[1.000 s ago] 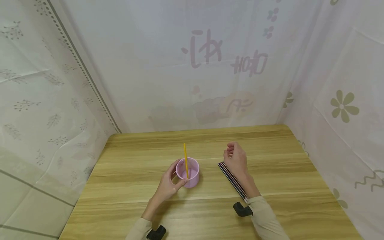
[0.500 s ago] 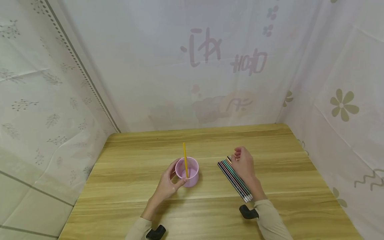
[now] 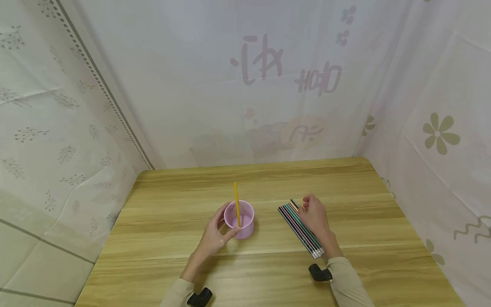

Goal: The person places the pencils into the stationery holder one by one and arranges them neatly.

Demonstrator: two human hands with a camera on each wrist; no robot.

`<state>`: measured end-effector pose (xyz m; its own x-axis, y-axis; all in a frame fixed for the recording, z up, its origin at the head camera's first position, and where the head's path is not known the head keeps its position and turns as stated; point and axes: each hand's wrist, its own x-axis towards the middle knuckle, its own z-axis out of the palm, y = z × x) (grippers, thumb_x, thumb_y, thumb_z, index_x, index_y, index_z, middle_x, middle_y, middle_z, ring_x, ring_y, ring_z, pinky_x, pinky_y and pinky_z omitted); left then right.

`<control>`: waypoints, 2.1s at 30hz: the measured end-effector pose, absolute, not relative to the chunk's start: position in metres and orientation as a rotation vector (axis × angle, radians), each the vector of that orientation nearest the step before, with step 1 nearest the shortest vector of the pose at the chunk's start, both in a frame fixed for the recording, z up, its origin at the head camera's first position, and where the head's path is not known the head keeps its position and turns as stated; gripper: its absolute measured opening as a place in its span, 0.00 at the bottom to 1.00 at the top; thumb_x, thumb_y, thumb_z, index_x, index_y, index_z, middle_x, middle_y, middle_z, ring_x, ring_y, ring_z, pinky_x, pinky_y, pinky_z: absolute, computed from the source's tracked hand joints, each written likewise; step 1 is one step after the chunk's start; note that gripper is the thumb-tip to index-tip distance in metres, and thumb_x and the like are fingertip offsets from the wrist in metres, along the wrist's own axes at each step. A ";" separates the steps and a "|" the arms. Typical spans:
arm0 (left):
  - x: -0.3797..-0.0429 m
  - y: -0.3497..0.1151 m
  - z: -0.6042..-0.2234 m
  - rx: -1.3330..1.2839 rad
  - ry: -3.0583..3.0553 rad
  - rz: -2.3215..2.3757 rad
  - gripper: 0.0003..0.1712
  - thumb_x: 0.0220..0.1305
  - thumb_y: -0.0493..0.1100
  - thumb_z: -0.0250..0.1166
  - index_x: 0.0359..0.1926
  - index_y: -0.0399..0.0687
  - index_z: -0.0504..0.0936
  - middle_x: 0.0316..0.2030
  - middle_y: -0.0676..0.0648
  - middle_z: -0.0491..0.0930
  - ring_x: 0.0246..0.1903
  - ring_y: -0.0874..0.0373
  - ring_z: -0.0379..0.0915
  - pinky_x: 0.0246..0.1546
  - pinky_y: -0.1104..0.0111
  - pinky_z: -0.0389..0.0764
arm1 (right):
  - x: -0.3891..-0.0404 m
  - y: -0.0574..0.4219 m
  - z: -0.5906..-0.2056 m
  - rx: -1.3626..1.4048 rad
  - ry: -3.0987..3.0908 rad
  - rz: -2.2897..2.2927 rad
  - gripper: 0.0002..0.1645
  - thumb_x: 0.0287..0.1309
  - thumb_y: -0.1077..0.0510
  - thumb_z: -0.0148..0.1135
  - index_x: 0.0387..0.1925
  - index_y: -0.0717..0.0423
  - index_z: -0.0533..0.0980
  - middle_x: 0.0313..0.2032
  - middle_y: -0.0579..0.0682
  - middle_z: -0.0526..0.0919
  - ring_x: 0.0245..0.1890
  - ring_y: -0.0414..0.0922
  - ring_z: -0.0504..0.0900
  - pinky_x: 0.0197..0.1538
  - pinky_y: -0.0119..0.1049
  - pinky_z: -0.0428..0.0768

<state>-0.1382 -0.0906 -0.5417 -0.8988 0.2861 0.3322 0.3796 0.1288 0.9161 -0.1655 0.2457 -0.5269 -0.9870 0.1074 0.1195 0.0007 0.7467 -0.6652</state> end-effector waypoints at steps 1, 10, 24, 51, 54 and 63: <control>-0.138 -0.091 -0.542 -0.676 -2.304 -1.910 0.48 0.57 0.36 0.76 0.74 0.38 0.62 0.67 0.33 0.71 0.66 0.36 0.71 0.69 0.48 0.74 | -0.166 0.247 -0.529 -0.083 -2.803 1.061 0.17 0.63 0.63 0.62 0.49 0.71 0.74 0.39 0.65 0.82 0.39 0.56 0.84 0.45 0.53 0.87; -0.138 -0.090 -0.542 -0.625 -2.344 -1.924 0.49 0.56 0.37 0.77 0.75 0.40 0.61 0.69 0.36 0.70 0.68 0.38 0.69 0.71 0.53 0.72 | -0.166 0.252 -0.542 -0.053 -2.831 1.049 0.15 0.61 0.64 0.61 0.47 0.72 0.75 0.38 0.65 0.83 0.38 0.56 0.83 0.44 0.52 0.86; -0.139 -0.092 -0.545 -0.676 -2.319 -1.888 0.48 0.58 0.36 0.76 0.74 0.37 0.61 0.68 0.33 0.70 0.66 0.36 0.70 0.69 0.50 0.73 | -0.172 0.258 -0.551 -0.115 -2.871 1.041 0.10 0.59 0.66 0.62 0.42 0.68 0.78 0.35 0.61 0.84 0.35 0.53 0.83 0.39 0.46 0.85; -0.139 -0.091 -0.545 -0.648 -2.321 -1.934 0.49 0.56 0.37 0.77 0.75 0.36 0.61 0.68 0.32 0.70 0.66 0.36 0.70 0.70 0.49 0.72 | -0.180 0.249 -0.510 -0.026 -2.777 1.013 0.14 0.65 0.66 0.52 0.45 0.72 0.77 0.36 0.63 0.81 0.37 0.56 0.80 0.39 0.44 0.80; -0.138 -0.091 -0.544 -0.640 -2.332 -1.931 0.50 0.56 0.37 0.77 0.75 0.36 0.60 0.67 0.31 0.70 0.66 0.36 0.70 0.70 0.49 0.72 | -0.180 0.245 -0.505 0.012 -2.715 0.995 0.11 0.65 0.67 0.54 0.44 0.72 0.77 0.34 0.63 0.81 0.36 0.56 0.79 0.38 0.43 0.79; -0.137 -0.090 -0.541 -0.614 -2.349 -1.938 0.50 0.55 0.36 0.77 0.74 0.35 0.60 0.68 0.30 0.70 0.67 0.35 0.70 0.71 0.49 0.72 | -0.182 0.228 -0.477 0.089 -2.561 1.001 0.10 0.62 0.70 0.56 0.43 0.72 0.78 0.34 0.65 0.83 0.34 0.57 0.83 0.38 0.42 0.83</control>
<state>-0.1373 -0.0905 -0.5412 -0.9213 0.2767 0.2730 0.3206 0.1435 0.9363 -0.1819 0.2278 -0.4766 -0.9227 0.0808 0.3769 -0.1962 0.7432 -0.6396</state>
